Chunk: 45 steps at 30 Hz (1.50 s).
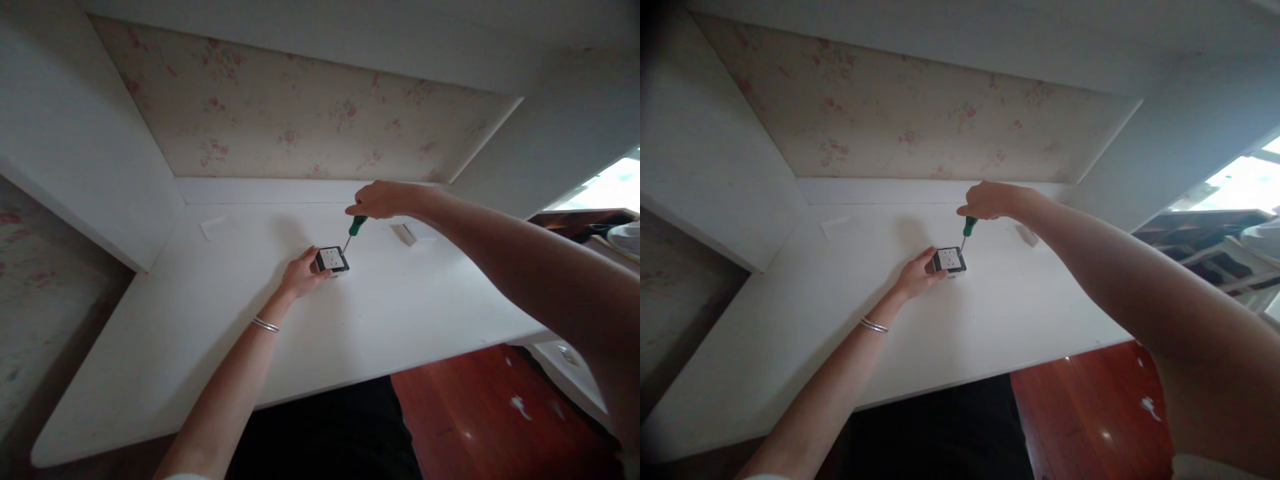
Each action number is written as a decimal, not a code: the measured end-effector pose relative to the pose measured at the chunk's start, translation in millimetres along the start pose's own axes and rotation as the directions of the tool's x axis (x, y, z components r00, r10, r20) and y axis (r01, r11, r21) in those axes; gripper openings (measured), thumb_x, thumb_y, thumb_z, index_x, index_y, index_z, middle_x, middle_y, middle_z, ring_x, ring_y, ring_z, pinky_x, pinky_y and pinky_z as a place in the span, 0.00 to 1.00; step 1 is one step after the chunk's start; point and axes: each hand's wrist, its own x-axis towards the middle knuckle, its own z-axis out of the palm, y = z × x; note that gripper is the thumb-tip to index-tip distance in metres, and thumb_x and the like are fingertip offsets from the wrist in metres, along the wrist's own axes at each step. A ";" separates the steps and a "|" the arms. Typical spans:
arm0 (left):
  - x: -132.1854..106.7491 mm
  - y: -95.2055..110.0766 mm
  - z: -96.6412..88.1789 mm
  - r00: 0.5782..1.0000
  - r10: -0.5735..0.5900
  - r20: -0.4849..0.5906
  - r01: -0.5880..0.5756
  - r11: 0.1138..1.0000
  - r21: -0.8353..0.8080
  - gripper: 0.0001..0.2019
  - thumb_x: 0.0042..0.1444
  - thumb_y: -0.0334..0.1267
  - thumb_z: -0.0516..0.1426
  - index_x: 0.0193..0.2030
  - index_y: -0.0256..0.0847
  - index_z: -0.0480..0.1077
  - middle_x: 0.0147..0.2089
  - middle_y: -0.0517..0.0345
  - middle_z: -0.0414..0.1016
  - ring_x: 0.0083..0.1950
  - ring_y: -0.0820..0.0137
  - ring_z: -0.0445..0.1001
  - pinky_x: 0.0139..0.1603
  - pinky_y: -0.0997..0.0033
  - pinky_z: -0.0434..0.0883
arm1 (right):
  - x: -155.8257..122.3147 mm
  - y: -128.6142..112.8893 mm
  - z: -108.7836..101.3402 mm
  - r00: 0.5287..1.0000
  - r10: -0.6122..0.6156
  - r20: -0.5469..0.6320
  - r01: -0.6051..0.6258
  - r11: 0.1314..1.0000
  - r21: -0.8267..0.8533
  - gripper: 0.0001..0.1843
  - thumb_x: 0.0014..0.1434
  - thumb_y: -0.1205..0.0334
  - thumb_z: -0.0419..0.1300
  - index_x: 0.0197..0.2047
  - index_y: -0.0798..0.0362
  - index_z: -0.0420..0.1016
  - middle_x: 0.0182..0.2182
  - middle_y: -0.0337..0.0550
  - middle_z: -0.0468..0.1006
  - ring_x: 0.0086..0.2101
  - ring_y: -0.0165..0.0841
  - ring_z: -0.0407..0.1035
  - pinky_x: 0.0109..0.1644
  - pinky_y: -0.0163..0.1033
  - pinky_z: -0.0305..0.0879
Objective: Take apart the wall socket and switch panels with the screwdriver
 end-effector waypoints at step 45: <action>1.2 5.1 -3.5 0.998 0.051 -0.049 -0.052 0.998 -0.022 0.35 0.40 0.50 0.65 0.57 0.46 0.61 0.57 0.54 0.66 0.56 0.60 0.66 0.57 0.62 0.63 | -8.1 9.1 1.6 0.990 -0.144 0.012 0.141 0.980 0.141 0.16 0.58 0.51 0.51 0.41 0.54 0.70 0.19 0.42 0.75 0.22 0.32 0.68 0.28 0.35 0.56</action>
